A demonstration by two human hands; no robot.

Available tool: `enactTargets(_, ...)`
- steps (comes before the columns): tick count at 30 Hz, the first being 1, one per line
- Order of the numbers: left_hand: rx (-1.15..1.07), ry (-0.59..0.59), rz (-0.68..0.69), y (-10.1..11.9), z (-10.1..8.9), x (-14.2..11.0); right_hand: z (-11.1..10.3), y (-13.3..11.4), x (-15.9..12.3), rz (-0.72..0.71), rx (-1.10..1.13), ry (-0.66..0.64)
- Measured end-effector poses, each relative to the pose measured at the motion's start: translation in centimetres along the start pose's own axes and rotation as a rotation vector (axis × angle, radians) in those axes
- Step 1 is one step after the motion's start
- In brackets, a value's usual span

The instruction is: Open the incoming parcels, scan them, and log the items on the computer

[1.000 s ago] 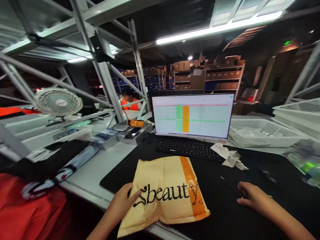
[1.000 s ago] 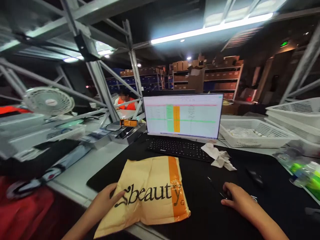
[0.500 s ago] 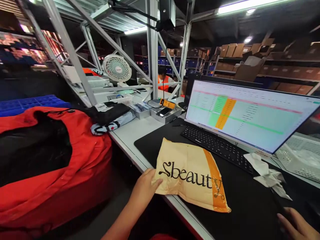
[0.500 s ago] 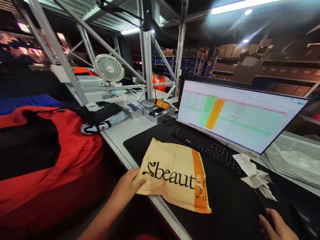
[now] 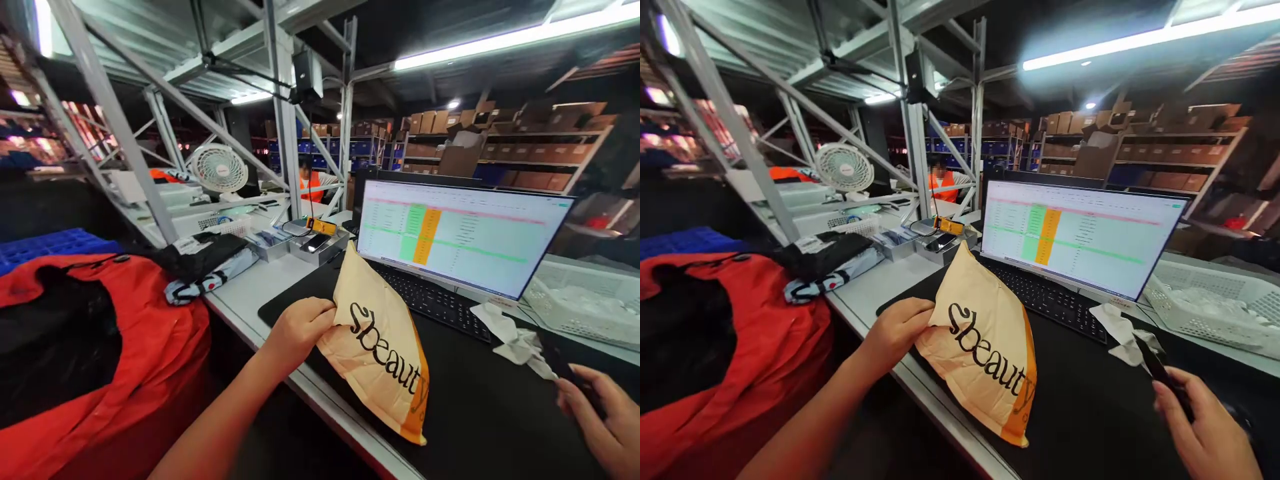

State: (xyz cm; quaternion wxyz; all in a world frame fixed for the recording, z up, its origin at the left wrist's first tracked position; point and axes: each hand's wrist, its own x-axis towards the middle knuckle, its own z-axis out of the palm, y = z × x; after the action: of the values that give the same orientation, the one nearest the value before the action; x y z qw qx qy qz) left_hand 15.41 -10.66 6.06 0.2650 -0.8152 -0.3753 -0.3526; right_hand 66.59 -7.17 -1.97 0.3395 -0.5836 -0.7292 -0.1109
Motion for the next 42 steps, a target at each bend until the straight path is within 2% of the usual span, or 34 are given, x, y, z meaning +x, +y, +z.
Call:
enactTargets(1, -0.001, -0.002, 0.054, -0.1, -0.5, 1.1, -1.0, -2.7, 0.5, -0.044, 0.012, 0.045)
enactTargets(2, -0.012, -0.006, 0.098, 0.0, -0.9, 2.0, -2.0, -5.6, 0.9, -0.145, -0.002, 0.117)
enactTargets(4, -0.059, 0.001, 0.160, 0.3, -1.4, 3.4, -3.7, -10.9, 1.7, -0.499, -0.036, 0.217)
enactTargets(6, -0.130, 0.029, 0.192, 0.8, -1.7, 4.3, -4.8, -15.2, 2.5, -0.722, -0.067, 0.267)
enactTargets(8, -0.204, 0.041, 0.195, 1.3, -1.9, 4.9, -5.4, -18.0, 3.4, -0.856, -0.107, 0.328)
enactTargets(10, -0.267, 0.019, 0.194, 1.8, -2.2, 5.3, -5.4, -19.1, 4.9, -0.953, -0.177, 0.410)
enactTargets(12, -0.322, -0.020, 0.196, 2.3, -2.8, 5.4, -4.7, -18.0, 7.0, -1.056, -0.245, 0.470)
enactTargets(14, -0.368, -0.064, 0.176, 2.7, -3.6, 5.0, -3.4, -14.9, 9.6, -1.027, -0.307, 0.444)
enactTargets(15, -0.389, -0.082, 0.161, 2.8, -4.0, 4.7, -2.5, -12.7, 10.7, -0.917, -0.345, 0.394)
enactTargets(17, -0.425, -0.096, 0.125, 2.7, -4.6, 4.0, -0.9, -7.9, 11.7, -0.531, -0.392, 0.252)
enactTargets(18, -0.444, -0.094, 0.109, 2.4, -4.7, 3.6, -0.2, -5.7, 11.6, -0.375, -0.390, 0.223)
enactTargets(20, -0.485, -0.097, 0.077, 1.8, -4.2, 3.3, 0.6, -2.8, 10.0, -0.248, -0.379, 0.237)
enactTargets(21, -0.503, -0.123, 0.045, 1.4, -3.7, 3.3, 0.6, -2.3, 8.9, -0.222, -0.335, 0.259)
enactTargets(23, -0.522, -0.217, -0.089, 0.7, -2.1, 3.7, 0.1, -3.2, 6.5, -0.311, -0.215, 0.275)
enactTargets(24, -0.516, -0.270, -0.199, 0.5, -1.1, 3.9, -0.3, -4.3, 5.6, -0.398, -0.156, 0.269)
enactTargets(28, -0.554, -0.415, -0.674, -0.1, 2.7, 4.2, -2.2, -10.8, 4.4, -0.741, -0.084, 0.191)
enactTargets(30, -0.702, -0.460, -0.793, 0.0, 3.8, 3.9, -2.3, -14.1, 5.1, -0.851, -0.084, 0.163)
enactTargets(32, -0.872, -0.479, -0.859, 0.3, 4.0, 3.7, -1.9, -16.7, 6.0, -0.937, -0.078, 0.159)
enactTargets(34, -0.983, -0.487, -0.899, 0.6, 3.4, 3.5, -1.3, -17.5, 7.1, -1.016, -0.109, 0.160)
enactTargets(35, -1.003, -0.485, -0.902, 0.8, 3.0, 3.5, -1.0, -16.9, 7.8, -1.036, -0.151, 0.168)
enactTargets(37, -0.976, -0.477, -0.858, 1.1, 1.9, 3.4, -0.7, -13.3, 9.1, -0.999, -0.287, 0.192)
enactTargets(40, -0.855, -0.456, -0.690, 1.3, 0.7, 3.0, -0.7, -4.7, 9.9, -0.713, -0.483, 0.234)
enactTargets(42, -0.782, -0.450, -0.572, 1.3, 0.5, 2.7, -1.2, -0.9, 9.0, -0.560, -0.495, 0.153)
